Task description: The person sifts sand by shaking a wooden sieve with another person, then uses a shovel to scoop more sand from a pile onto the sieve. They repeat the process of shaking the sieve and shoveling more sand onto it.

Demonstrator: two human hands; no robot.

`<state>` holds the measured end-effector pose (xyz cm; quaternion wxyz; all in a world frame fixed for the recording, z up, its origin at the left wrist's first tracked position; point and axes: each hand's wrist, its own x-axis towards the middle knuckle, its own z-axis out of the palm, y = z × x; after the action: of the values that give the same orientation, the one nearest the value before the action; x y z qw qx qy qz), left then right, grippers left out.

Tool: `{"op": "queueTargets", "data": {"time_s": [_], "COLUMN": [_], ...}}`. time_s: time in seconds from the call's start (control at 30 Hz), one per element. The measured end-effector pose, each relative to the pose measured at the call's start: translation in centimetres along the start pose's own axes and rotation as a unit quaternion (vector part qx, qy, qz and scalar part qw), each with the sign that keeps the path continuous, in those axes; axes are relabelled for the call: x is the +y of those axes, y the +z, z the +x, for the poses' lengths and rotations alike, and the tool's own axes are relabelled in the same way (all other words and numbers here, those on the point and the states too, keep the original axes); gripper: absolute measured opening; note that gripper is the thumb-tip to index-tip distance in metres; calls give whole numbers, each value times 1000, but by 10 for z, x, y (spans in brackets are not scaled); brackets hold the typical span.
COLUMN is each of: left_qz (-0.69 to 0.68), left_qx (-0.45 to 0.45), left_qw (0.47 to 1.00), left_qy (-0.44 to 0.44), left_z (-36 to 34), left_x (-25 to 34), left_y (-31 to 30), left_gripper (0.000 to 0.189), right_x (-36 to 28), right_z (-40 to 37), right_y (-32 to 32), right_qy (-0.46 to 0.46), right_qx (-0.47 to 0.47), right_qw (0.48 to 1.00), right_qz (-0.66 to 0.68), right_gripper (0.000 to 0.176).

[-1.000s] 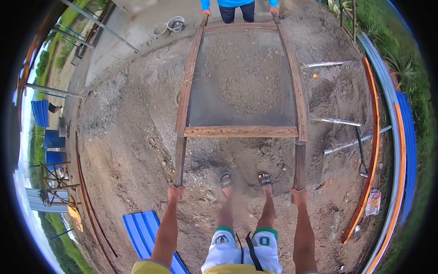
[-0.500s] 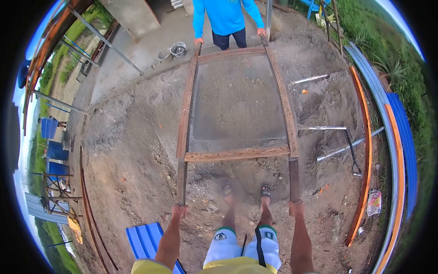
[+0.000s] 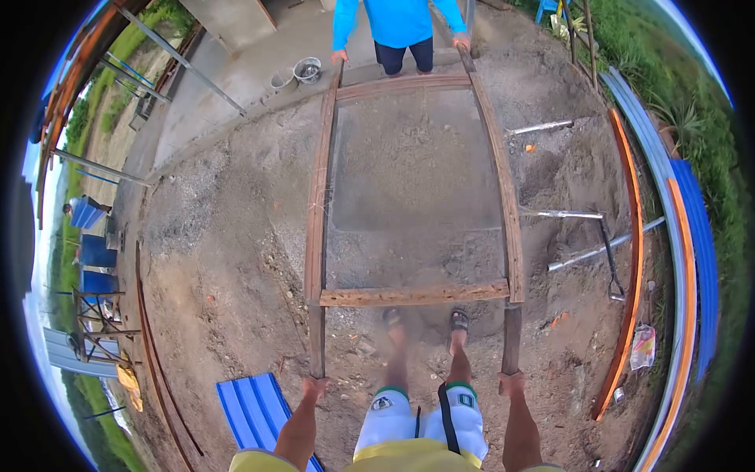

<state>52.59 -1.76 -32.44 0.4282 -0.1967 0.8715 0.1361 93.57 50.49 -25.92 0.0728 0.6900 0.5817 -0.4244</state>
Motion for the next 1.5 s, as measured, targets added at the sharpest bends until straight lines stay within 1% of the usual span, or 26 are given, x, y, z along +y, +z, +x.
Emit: {"op": "queueTargets", "data": {"time_s": [0.1,0.17,0.23,0.27,0.3,0.33,0.37,0.43,0.53,0.57,0.67,0.7,0.73,0.8,0.87,0.97,1.03,1.07,1.13,1.2,1.3,1.33,1.4,1.43,1.47,1.5], "left_qz": [-16,-39,-40,8,56,49,56,99,92,43,111,140,41,-9,-49,-53,57,86,102,93,115,69,80,76,34,108], "left_qx": [-27,22,81,138,197,158,141,149,209,154,182,182,129,46,40,64,200,237,127,120,187,124,130,107,81,88], "left_qw": [999,999,992,984,969,978,976,971,955,976,959,952,985,996,996,993,963,951,976,973,960,980,974,974,989,975], "left_qy": [-42,18,88,115,136,125,159,157,187,149,189,201,107,74,60,86,171,181,145,174,176,137,166,184,116,172], "left_z": [-81,-87,-43,-16,10,-19,-67,-55,-44,-26,-24,-19,-1,-57,-71,-62,-33,-26,-32,-101,-97,-60,-51,-33,-5,-29], "left_x": [12,46,83,109,136,195,247,280,242,204,68,21,-32,-39,-30,36,111,147,219,284,249,196,98,44,-21,-49], "left_y": [-15,-28,-40,-44,-49,-77,-108,-125,-105,-87,-29,-10,13,6,-4,-27,-45,-60,-102,-140,-117,-89,-38,-10,23,31], "left_gripper": [38,26,30,32,35,36,37,43,40,36,37,40,35,22,17,20,27,32,46,48,38,40,38,35,27,20], "right_x": [46,28,7,-66,-84,-147,-145,-206,-187,-129,-47,4,26,41,53,18,-39,-60,-139,-195,-176,-140,-60,17,40,59], "right_z": [-20,-2,37,27,53,37,78,63,44,55,-3,-8,-30,-59,-79,-42,-2,21,29,22,6,3,-6,12,-5,-23], "right_y": [-6,-2,15,3,6,-10,-4,-30,-29,-9,-6,-4,-8,-17,-17,1,6,9,-19,-46,-53,-46,-34,-20,-27,-34], "right_qy": [28,11,-47,-53,-55,-98,-98,-117,-72,-90,-32,4,24,43,43,25,1,-69,-74,-87,-92,-72,-17,-22,-24,13], "right_qx": [-21,11,82,68,63,105,107,62,66,129,88,33,20,17,30,50,53,85,48,40,69,87,68,53,51,17], "right_qw": [999,1000,991,992,991,981,982,983,989,980,991,999,999,999,999,998,998,994,995,991,986,985,992,998,998,1000], "right_qz": [14,-13,-100,-92,-103,-130,-118,-130,-115,-120,-97,-10,-13,-11,-3,-9,-43,-25,-36,-96,-121,-129,-109,-4,-40,12], "right_gripper": [33,36,41,45,49,52,52,54,55,48,43,38,37,37,38,41,39,42,49,48,49,50,46,40,36,37]}}
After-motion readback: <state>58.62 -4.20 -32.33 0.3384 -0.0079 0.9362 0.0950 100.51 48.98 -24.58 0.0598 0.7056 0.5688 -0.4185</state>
